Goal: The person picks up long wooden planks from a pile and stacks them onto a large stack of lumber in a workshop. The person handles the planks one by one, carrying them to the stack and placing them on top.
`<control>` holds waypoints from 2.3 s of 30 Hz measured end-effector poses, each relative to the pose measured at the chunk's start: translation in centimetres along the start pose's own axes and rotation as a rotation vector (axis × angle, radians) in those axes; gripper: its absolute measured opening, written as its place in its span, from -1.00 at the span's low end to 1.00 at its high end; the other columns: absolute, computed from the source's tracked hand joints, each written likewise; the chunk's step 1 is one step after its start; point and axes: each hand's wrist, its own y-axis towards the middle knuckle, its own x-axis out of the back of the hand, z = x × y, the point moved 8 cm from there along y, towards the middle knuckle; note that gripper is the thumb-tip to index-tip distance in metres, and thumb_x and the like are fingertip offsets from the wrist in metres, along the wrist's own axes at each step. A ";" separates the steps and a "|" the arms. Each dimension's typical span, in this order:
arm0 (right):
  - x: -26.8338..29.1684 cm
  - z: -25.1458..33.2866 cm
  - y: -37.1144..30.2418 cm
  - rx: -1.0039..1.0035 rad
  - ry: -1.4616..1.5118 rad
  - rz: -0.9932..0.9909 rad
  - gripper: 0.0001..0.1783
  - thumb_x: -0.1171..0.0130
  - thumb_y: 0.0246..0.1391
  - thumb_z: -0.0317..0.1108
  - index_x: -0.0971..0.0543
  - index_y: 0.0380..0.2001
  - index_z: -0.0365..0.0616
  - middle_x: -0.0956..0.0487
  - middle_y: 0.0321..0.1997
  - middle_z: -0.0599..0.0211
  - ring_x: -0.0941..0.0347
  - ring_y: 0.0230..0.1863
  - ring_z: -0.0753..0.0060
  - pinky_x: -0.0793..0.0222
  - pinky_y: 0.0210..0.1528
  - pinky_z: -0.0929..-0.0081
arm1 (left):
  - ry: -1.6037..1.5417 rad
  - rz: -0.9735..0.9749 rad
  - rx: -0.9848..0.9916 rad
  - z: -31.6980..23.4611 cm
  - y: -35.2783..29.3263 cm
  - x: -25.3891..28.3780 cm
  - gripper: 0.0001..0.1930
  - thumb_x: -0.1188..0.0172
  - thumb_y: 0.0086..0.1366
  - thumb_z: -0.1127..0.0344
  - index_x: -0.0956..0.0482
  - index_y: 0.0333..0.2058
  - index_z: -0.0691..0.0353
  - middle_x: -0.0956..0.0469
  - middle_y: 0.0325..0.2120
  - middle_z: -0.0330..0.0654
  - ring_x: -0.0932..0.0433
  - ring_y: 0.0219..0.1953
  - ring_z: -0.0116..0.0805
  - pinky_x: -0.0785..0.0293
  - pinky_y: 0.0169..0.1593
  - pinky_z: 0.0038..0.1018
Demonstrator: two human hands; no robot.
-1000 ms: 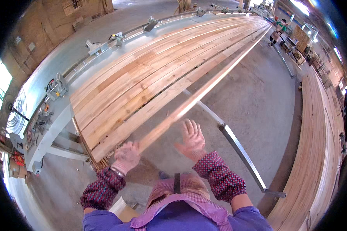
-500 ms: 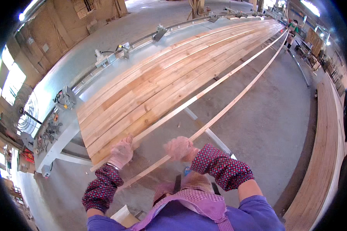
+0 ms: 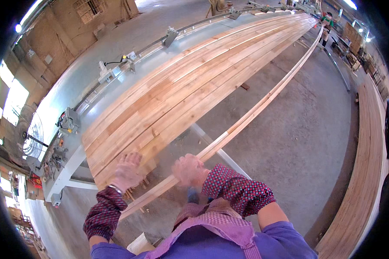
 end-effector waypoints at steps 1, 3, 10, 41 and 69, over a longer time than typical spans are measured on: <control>0.4 0.6 0.4 0.013 -0.004 -0.029 -0.46 -0.36 -0.28 0.13 -0.62 -0.30 -0.03 -0.60 -0.32 0.40 -0.55 -0.17 0.30 -0.39 -0.14 0.34 | 0.185 -0.057 -0.035 1.6 0.2 -3.2 -0.42 -0.04 0.19 0.23 -0.28 0.18 0.35 -0.32 0.17 0.13 -0.28 0.24 0.03 -0.17 0.29 -0.16; 1.6 1.8 0.3 0.099 -0.058 0.010 -0.49 -0.30 -0.21 0.08 -0.59 -0.24 -0.04 -0.58 -0.22 0.30 -0.51 -0.08 0.25 -0.35 -0.05 0.34 | 0.344 -0.051 0.025 5.2 1.5 -8.4 -0.34 0.06 0.14 0.30 -0.15 0.25 0.39 -0.14 0.28 0.15 -0.11 0.34 0.07 0.01 0.37 -0.11; 5.0 0.1 -1.1 0.123 -0.092 -0.905 -0.50 0.04 0.03 -0.11 -0.40 0.02 -0.11 -0.32 0.16 0.06 -0.26 0.18 0.20 -0.03 0.27 0.17 | -0.587 0.488 -0.153 7.0 1.2 -6.8 -0.50 0.01 0.20 0.35 -0.39 0.15 0.27 -0.41 0.13 0.09 -0.39 0.18 -0.10 -0.28 0.24 -0.32; 4.6 -1.7 8.7 0.175 -0.041 -0.555 -0.40 -0.34 -0.54 0.02 -0.39 -0.34 0.04 -0.42 -0.32 0.42 -0.38 -0.24 0.34 -0.23 -0.11 0.41 | 0.194 0.048 -0.056 9.3 6.4 -1.4 -0.42 -0.06 0.25 0.18 -0.27 0.21 0.29 -0.37 0.13 0.09 -0.39 0.13 -0.08 -0.30 0.18 -0.20; -2.2 -0.8 8.6 0.125 -0.260 -0.608 -0.76 0.04 0.04 -0.19 -0.38 -0.25 -0.04 -0.36 -0.24 0.27 -0.32 -0.09 0.25 -0.19 0.05 0.29 | 0.266 -0.123 -0.380 4.2 1.0 -3.3 -0.16 -0.08 0.11 -0.17 -0.27 0.17 0.47 -0.26 0.15 0.19 -0.13 0.26 0.23 0.14 0.35 0.16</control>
